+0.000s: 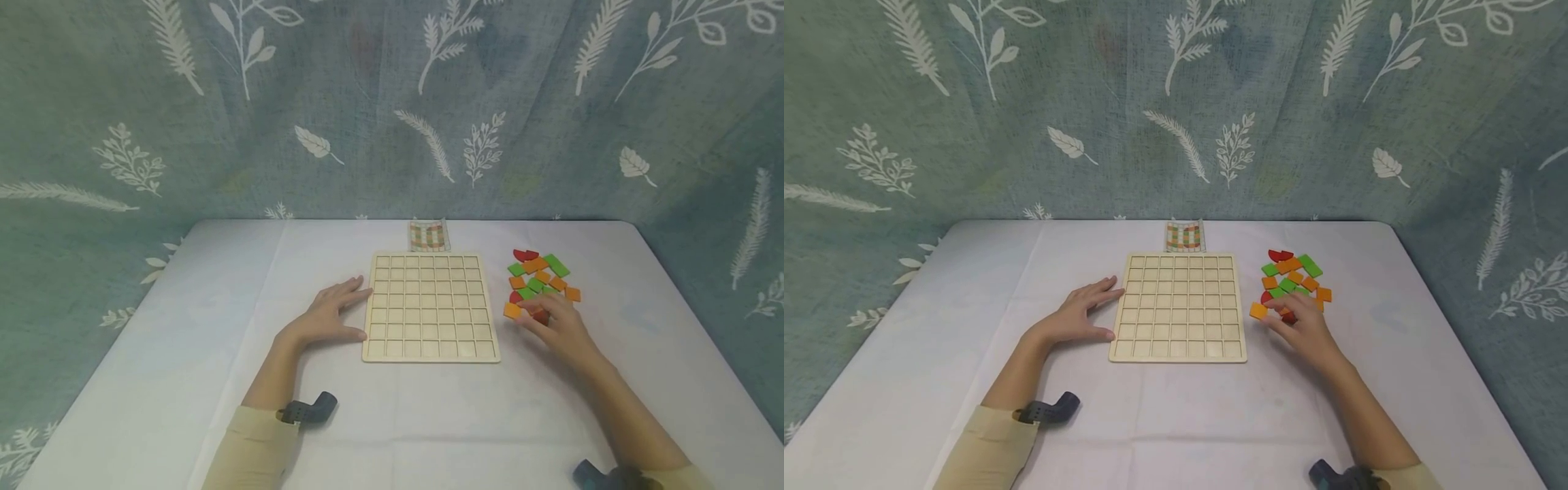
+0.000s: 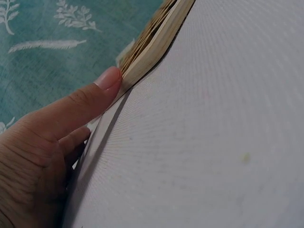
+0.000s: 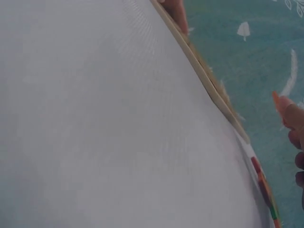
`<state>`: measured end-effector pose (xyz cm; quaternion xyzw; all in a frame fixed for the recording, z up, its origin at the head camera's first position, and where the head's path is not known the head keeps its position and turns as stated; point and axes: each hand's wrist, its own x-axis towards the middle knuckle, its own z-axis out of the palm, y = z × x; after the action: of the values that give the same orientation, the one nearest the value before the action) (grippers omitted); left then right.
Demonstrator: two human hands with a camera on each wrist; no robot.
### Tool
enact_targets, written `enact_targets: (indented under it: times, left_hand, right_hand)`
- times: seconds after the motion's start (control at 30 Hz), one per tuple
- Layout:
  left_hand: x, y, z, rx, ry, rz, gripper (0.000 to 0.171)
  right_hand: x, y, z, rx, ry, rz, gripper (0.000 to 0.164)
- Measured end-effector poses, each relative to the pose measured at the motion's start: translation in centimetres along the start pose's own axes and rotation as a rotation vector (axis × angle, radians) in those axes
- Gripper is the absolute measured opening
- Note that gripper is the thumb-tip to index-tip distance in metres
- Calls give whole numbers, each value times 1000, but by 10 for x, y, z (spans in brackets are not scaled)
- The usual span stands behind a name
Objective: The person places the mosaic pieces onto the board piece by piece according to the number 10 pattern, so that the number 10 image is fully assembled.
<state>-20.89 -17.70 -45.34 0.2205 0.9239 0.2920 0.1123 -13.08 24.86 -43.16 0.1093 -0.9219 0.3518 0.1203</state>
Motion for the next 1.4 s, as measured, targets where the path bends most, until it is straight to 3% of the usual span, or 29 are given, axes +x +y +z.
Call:
enact_targets:
  times: [0.23, 0.7, 0.97, 1.2, 1.4]
  left_hand:
    - [1, 1, 0, 5, -11, 10, 91]
    - [3, 3, 4, 11, -2, 20, 90]
    - [2, 4, 1, 33, 4, 26, 90]
    - [1, 3, -2, 44, -9, 30, 90]
    - [1, 3, -1, 42, -17, 12, 92]
  right_hand:
    - [10, -8, 7, 68, 17, -56, 24]
    - [34, -27, 26, 105, -15, -66, 26]
    - [52, -40, 38, 145, -17, -157, 27]
    - [67, -51, 50, 169, -65, -124, 28]
    - [75, -54, 64, 155, -27, -265, 27]
